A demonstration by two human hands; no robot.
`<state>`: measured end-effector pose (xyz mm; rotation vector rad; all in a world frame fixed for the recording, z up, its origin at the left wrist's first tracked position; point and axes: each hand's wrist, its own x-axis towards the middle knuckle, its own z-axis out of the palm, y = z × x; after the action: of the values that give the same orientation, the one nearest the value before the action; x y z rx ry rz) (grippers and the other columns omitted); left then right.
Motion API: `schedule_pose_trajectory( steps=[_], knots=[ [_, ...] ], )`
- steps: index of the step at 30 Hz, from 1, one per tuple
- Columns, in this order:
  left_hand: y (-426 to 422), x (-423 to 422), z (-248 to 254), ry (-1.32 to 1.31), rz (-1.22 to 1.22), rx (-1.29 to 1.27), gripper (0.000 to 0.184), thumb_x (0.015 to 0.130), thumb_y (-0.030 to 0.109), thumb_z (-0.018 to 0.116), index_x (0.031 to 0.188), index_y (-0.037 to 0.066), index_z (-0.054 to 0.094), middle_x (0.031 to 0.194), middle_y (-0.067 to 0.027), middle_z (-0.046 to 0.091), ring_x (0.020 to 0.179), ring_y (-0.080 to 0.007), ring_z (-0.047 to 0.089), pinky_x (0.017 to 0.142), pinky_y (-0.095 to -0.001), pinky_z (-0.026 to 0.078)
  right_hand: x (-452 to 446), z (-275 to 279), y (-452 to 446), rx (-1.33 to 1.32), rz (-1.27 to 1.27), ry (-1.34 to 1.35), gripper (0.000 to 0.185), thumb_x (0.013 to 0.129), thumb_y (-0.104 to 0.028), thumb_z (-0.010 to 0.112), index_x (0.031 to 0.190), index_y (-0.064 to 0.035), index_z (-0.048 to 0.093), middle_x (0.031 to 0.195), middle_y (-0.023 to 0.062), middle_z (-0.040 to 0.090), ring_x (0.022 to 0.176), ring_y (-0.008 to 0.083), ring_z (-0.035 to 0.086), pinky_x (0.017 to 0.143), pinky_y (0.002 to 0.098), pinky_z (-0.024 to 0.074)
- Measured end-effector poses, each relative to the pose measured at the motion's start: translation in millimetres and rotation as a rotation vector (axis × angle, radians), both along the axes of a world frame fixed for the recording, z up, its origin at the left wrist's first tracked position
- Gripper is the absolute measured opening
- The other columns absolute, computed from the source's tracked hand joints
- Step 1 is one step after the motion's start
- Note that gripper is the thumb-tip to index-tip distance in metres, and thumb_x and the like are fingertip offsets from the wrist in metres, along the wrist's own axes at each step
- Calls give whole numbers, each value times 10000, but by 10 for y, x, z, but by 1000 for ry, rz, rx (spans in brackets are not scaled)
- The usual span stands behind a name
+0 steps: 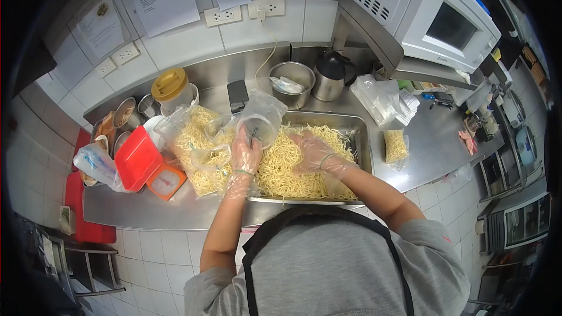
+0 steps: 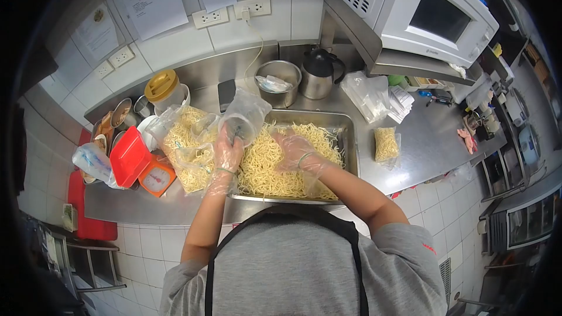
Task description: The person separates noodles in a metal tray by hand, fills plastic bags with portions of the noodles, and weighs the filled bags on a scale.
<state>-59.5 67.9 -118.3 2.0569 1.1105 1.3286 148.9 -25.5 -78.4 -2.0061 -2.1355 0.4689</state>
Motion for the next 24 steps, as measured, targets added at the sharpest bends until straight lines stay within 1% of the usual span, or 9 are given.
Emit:
schedule_pose_trajectory(
  steps=[4, 6, 8, 11, 16, 19, 20, 23, 24],
  knots=[
    [143, 109, 293, 97, 44, 153, 511, 788, 12, 502, 1293, -65, 476, 1267, -281, 541, 1090, -437, 578, 935, -451, 467, 276, -103, 140, 55, -3, 82, 755, 691, -236, 789, 1366, -99, 480, 1231, 198, 613, 1136, 325, 593, 958, 388, 485],
    [277, 179, 390, 102, 89, 435, 491, 774, -23, 516, 1265, -37, 510, 1407, -237, 454, 1043, -433, 599, 895, -454, 496, 534, -94, 189, 3, -56, 507, 662, 710, -187, 765, 1319, -81, 527, 1127, 155, 664, 1038, 257, 632, 914, 352, 504],
    [269, 185, 504, 233, 39, 318, 505, 760, -31, 536, 1265, -3, 528, 1471, -195, 389, 987, -414, 621, 829, -458, 520, 565, 321, 12, -87, -129, 1110, 546, 739, -119, 729, 1258, -44, 576, 1073, 88, 693, 912, 154, 643, 846, 297, 519],
    [133, 286, 743, 414, -66, 105, 610, 741, -43, 554, 1335, 85, 495, 1524, -136, 331, 892, -391, 647, 749, -470, 540, 790, 470, -2, -83, -71, 1032, 523, 738, -129, 733, 1230, -19, 593, 1080, 59, 694, 878, 140, 648, 810, 276, 521],
    [-200, 634, 962, 732, -332, 156, 850, 754, -31, 548, 1508, 254, 277, 1544, -92, 303, 784, -372, 654, 701, -453, 543, 552, 349, -210, -336, -84, 1033, 486, 781, -235, 741, 1215, -43, 636, 1163, 74, 673, 1087, 187, 596, 993, 346, 427],
    [-355, 665, 994, 729, -518, 84, 843, 764, -51, 524, 1511, 248, 271, 1569, -48, 254, 791, -372, 652, 716, -457, 541, 1062, -901, 187, -427, -169, 1369, 357, 842, -144, 699, 1165, -6, 640, 1067, 79, 698, 968, 158, 660, 893, 314, 522],
    [-379, 653, 970, 705, -533, 98, 842, 766, -63, 515, 1511, 245, 271, 1571, -45, 248, 797, -374, 652, 723, -455, 541, 774, -378, -56, -448, -247, 1784, 306, 880, -185, 665, 1132, -13, 645, 1014, 89, 706, 930, 184, 677, 846, 331, 558],
    [-451, 620, 894, 568, -523, 130, 814, 787, -98, 475, 1509, 220, 274, 1575, -51, 238, 855, -389, 647, 744, -441, 537, 563, -315, 94, -525, -309, 2048, 243, 966, -221, 555, 1115, -51, 645, 1088, 110, 680, 926, 208, 679, 822, 362, 572],
    [-500, 630, 942, 590, -490, 57, 802, 794, -95, 473, 1509, 210, 276, 1576, -56, 239, 871, -389, 645, 745, -435, 535, 402, -294, 121, -348, -449, 2152, 271, 978, -245, 543, 1117, -24, 616, 1053, 126, 680, 799, 200, 691, 696, 343, 607]
  ],
)
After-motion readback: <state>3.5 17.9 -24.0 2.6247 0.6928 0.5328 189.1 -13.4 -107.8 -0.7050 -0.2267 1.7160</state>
